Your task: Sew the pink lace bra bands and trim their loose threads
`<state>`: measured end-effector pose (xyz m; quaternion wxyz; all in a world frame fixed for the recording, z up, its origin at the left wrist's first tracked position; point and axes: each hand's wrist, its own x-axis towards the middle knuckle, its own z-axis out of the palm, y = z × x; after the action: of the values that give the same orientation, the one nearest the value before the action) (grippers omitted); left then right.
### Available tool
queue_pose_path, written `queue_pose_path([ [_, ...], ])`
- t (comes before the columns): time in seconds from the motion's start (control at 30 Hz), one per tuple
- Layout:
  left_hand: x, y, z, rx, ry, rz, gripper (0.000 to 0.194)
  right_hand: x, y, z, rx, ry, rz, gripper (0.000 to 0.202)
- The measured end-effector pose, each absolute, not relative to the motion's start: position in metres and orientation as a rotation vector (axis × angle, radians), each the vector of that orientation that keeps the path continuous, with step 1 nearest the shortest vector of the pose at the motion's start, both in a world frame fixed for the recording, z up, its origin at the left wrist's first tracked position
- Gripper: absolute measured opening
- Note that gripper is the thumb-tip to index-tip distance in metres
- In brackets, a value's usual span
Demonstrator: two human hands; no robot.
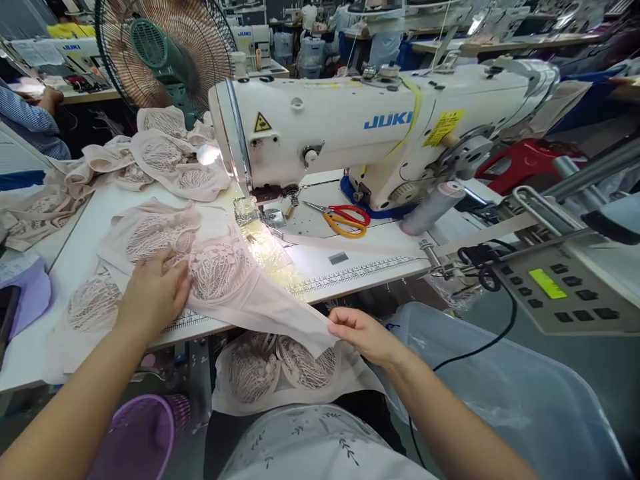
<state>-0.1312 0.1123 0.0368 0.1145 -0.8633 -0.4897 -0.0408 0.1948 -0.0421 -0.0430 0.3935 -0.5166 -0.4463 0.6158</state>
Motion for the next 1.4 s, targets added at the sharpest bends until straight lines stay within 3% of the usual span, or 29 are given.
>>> queue_pose_path([
  [0.1,-0.117,0.1,0.036,-2.668,-1.181,-0.353,0.038,0.197,-0.043,-0.045,-1.355,-1.198,1.58,0.04],
  [0.2,-0.1,0.097,0.032,-2.843,-0.951,-0.183,0.044,0.199,-0.045,-0.046,-1.367,-1.321,1.585,0.04],
  [0.37,-0.091,0.099,0.022,-2.774,-0.941,0.0,0.05,0.209,-0.05,-0.033,-1.474,-1.574,1.478,0.03],
  [0.47,-0.093,0.098,0.017,-2.74,-0.939,-0.075,0.05,0.218,-0.046,-0.012,-1.577,-1.781,1.202,0.024],
  [0.67,-0.097,0.094,0.013,-2.709,-0.881,-0.139,0.049,0.241,-0.004,0.013,-1.67,-1.992,0.326,0.025],
  [0.8,-0.1,0.089,0.011,-2.703,-0.888,-0.175,0.046,0.25,0.027,0.008,-1.792,-2.205,0.08,0.03],
  [0.97,-0.1,0.084,0.026,-2.765,-0.98,-0.151,0.048,0.251,0.041,0.011,-1.954,-2.326,0.127,0.029],
  [1.1,-0.088,0.101,0.055,-2.817,-1.101,0.105,0.033,0.253,0.052,0.022,-2.072,-2.338,0.293,0.02],
  [1.23,-0.076,0.146,0.067,-3.0,-0.925,0.196,0.035,0.248,0.056,0.036,-2.145,-2.277,0.416,0.007],
  [1.4,-0.086,0.202,0.039,-3.185,-0.795,0.235,0.05,0.184,0.025,0.044,-1.703,-1.89,0.723,0.005],
])
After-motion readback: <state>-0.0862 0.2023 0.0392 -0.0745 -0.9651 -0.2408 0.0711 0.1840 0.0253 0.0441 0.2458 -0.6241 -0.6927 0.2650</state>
